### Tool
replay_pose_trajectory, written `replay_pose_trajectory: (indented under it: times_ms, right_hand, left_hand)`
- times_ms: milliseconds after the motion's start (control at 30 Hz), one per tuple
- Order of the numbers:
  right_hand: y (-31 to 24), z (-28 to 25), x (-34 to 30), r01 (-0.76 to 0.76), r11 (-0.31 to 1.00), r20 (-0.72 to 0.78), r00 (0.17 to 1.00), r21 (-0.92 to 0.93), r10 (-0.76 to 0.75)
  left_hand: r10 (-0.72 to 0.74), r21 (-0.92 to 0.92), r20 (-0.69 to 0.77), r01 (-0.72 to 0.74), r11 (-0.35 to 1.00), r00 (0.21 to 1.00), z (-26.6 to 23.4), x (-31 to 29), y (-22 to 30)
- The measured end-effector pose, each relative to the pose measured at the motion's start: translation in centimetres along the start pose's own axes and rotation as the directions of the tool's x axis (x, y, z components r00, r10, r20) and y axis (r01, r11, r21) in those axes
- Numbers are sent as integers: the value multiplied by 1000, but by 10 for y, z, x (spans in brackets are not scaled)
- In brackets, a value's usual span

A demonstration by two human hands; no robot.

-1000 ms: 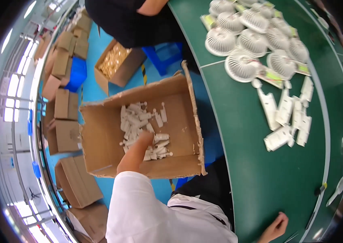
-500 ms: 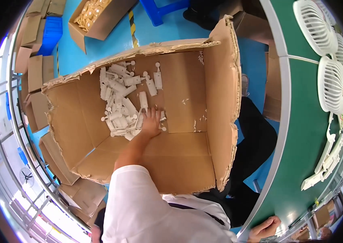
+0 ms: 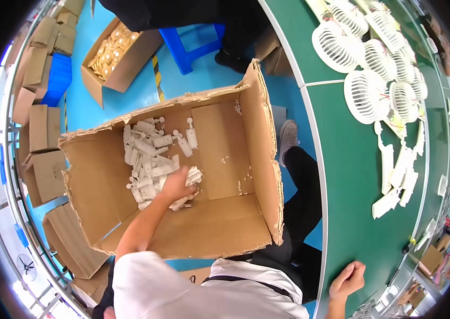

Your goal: Assembling the outer housing and internal components of small portable hand fans.

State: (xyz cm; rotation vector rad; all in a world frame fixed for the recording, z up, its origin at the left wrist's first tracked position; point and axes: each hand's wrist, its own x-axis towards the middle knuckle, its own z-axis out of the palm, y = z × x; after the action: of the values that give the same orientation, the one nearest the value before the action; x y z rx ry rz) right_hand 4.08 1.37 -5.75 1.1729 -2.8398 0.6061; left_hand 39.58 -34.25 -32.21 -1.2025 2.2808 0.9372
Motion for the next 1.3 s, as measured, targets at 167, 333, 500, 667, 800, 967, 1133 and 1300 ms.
replay_pose_trajectory:
  times_ms: [167, 333, 500, 667, 800, 967, 1133, 1300]
  right_hand:
    - [-2, 0, 3, 13, 1000, -38, 999, 13, -13]
    - [0, -3, 4, -25, 999, -64, 998, -43, 22]
    - [-5, 8, 7, 83, 991, -82, 992, -108, -92]
    - [-13, -1, 2, 39, 999, -96, 995, -11, -40]
    - [-14, -1, 1, 46, 998, -127, 991, -34, -50]
    - [-13, -3, 2, 40, 999, -127, 991, 9, -38]
    - [-9, -2, 4, 37, 999, -101, 994, 22, -34]
    - [-8, -11, 14, 186, 983, -69, 980, 6, -185]
  left_hand:
    - [-239, -472, -544, -58, 880, 804, -126, -51, 29]
    - [-271, -869, -473, -392, 303, 838, -208, -91, 82]
    - [219, -716, -697, -684, -142, 683, -270, -115, 203]
    - [463, -722, -602, -691, 33, 651, -295, -81, 357]
    - [706, -574, -538, -813, 93, 460, -267, -17, 445]
    - [776, -255, -538, -941, 224, 331, -254, -18, 489]
    - [780, -525, -510, -849, 50, 361, -271, 4, 444]
    - [401, -72, -875, -893, 445, 270, -262, 7, 293]
